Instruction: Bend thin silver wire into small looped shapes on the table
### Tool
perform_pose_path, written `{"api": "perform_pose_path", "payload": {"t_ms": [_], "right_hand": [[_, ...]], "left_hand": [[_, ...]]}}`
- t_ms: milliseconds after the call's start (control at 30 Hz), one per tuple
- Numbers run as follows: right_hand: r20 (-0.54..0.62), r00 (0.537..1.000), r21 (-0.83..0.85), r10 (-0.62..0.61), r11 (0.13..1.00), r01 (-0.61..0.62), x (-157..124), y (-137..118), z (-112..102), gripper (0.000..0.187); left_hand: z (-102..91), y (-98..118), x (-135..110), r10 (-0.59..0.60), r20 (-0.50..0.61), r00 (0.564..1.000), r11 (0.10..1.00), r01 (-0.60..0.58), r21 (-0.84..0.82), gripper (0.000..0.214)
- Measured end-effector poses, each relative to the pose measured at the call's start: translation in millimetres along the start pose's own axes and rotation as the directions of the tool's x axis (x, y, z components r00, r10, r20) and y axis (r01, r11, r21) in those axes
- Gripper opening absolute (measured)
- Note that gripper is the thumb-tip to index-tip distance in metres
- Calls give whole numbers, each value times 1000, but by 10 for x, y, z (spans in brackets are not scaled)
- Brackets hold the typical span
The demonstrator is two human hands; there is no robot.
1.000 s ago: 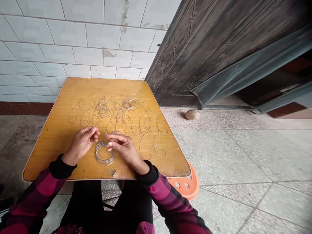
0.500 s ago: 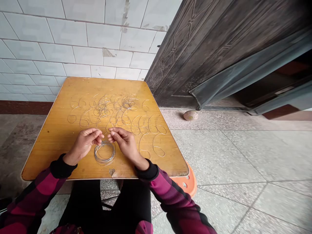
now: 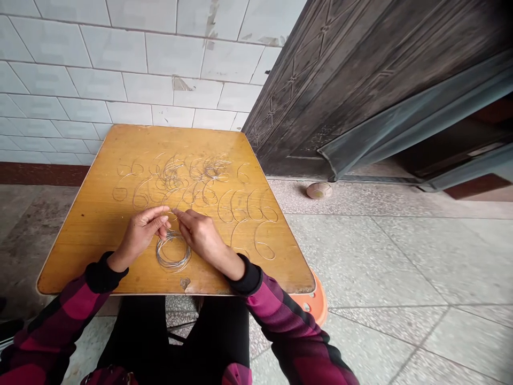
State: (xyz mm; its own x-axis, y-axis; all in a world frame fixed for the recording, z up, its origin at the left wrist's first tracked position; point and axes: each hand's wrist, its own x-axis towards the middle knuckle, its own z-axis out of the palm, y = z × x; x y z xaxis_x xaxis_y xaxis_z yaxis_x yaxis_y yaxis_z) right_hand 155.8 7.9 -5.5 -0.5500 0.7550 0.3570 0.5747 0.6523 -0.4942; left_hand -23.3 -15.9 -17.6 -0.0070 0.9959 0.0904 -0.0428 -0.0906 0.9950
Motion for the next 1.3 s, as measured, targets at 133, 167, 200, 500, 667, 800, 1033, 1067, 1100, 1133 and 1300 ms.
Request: {"api": "perform_pose_path", "payload": {"t_ms": [133, 167, 200, 500, 667, 800, 1033, 1067, 1100, 1133, 1300], "right_hand": [[38, 999, -55, 7, 998, -5, 1, -22, -12, 40], [42, 999, -68, 6, 998, -3, 4, -26, -14, 40], [43, 999, -82, 6, 997, -2, 7, -29, -12, 40], [29, 1000, -169, -1, 986, 6, 10, -17, 45, 37], [35, 999, -162, 21, 987, -15, 24, -35, 15, 35], [3, 999, -98, 40, 994, -40, 32, -39, -2, 34], [-90, 994, 136, 54, 990, -42, 56, -2, 22, 29], [-103, 992, 227, 75, 973, -50, 62, 11, 33, 27], [-102, 988, 339, 113, 938, -72, 66, 26, 46, 25], [-79, 983, 465, 163, 878, -108, 70, 41, 59, 25], [171, 937, 862, 305, 415, -292, 77, 90, 120, 35]], "left_hand": [[13, 7, 6, 15, -3, 1000, 999, -14, 50, 26], [16, 12, 7, 15, -5, 1000, 998, -14, 53, 26], [20, 18, 8, 12, -6, 1000, 998, -11, 55, 26], [21, 20, -2, -12, 32, 999, 993, 8, 119, 25], [16, 26, 3, -50, 64, 997, 992, 43, 118, 26], [17, 20, 3, -86, 66, 994, 995, 81, 63, 25], [51, 55, -6, -140, 52, 989, 990, 141, -24, 24], [54, 68, -2, -151, 42, 988, 987, 153, -48, 23], [55, 82, 4, -166, 27, 986, 983, 168, -79, 24], [53, 94, 13, -183, 7, 983, 977, 183, -112, 24], [8, 121, 61, -230, -58, 971, 946, 210, -247, 23]]}}
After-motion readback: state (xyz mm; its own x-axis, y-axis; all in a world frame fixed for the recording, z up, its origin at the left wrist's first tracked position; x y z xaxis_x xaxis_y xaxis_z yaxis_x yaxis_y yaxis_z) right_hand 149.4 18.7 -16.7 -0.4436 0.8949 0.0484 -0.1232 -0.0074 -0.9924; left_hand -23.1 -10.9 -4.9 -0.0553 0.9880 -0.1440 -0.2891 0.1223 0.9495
